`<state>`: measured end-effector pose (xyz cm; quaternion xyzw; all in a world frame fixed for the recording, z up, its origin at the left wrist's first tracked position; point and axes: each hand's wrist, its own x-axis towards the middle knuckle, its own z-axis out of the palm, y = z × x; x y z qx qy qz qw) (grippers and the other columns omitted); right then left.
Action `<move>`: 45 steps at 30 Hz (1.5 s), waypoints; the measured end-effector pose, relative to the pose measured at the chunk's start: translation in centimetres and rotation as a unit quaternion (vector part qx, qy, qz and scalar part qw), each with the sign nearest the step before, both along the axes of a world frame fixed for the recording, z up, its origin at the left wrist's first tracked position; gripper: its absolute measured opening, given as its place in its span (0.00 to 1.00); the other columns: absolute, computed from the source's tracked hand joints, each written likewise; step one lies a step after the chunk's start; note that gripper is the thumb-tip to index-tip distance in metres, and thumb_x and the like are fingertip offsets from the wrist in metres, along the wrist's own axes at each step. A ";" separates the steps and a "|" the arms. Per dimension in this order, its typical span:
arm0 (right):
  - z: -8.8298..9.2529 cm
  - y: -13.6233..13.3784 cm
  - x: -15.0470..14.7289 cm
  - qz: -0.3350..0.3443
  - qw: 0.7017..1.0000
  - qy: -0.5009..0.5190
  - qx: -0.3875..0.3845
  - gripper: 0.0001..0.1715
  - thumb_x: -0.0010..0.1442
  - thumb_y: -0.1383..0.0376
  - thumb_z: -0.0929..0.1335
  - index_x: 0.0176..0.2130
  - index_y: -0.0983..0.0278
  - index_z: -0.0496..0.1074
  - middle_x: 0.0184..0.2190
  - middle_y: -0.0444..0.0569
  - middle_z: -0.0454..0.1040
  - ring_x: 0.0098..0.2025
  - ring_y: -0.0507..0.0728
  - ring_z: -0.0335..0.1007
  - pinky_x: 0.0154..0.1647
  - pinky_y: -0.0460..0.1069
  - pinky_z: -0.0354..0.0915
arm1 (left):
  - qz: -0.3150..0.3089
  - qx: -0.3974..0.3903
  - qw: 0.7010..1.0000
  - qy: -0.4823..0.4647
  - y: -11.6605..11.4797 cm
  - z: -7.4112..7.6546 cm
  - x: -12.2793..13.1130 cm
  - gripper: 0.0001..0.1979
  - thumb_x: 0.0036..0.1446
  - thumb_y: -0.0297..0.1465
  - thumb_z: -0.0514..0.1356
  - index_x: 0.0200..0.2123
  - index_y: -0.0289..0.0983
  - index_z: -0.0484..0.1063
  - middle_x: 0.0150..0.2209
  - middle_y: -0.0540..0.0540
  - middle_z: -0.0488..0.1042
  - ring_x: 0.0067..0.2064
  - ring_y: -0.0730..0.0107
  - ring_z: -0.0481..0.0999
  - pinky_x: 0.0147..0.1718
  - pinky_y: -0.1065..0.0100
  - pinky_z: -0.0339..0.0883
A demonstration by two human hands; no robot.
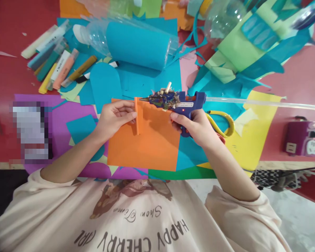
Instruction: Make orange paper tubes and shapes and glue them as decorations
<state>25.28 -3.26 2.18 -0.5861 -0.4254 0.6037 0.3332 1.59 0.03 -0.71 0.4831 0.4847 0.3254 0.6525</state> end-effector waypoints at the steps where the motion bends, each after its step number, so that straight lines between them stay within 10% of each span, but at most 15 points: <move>1: -0.2 0.0 -0.1 0.003 1.000 -0.010 0.013 0.14 0.54 0.58 0.72 0.24 0.63 0.70 0.19 0.43 0.69 0.20 0.49 0.62 0.20 0.46 0.56 | -0.002 0.005 1.000 -0.002 0.0 0.0 0.0 0.17 0.45 0.39 0.68 0.37 0.37 0.73 0.29 0.51 0.76 0.31 0.71 0.78 0.33 0.71 0.74; 45: -0.3 -1.4 -0.8 0.000 0.995 -0.092 0.025 0.13 0.53 0.59 0.72 0.26 0.63 0.67 0.17 0.40 0.66 0.17 0.48 0.58 0.16 0.44 0.56 | 0.012 0.032 0.999 -0.006 -0.1 -0.3 0.0 0.18 0.46 0.38 0.68 0.39 0.38 0.70 0.26 0.54 0.74 0.31 0.72 0.78 0.33 0.71 0.74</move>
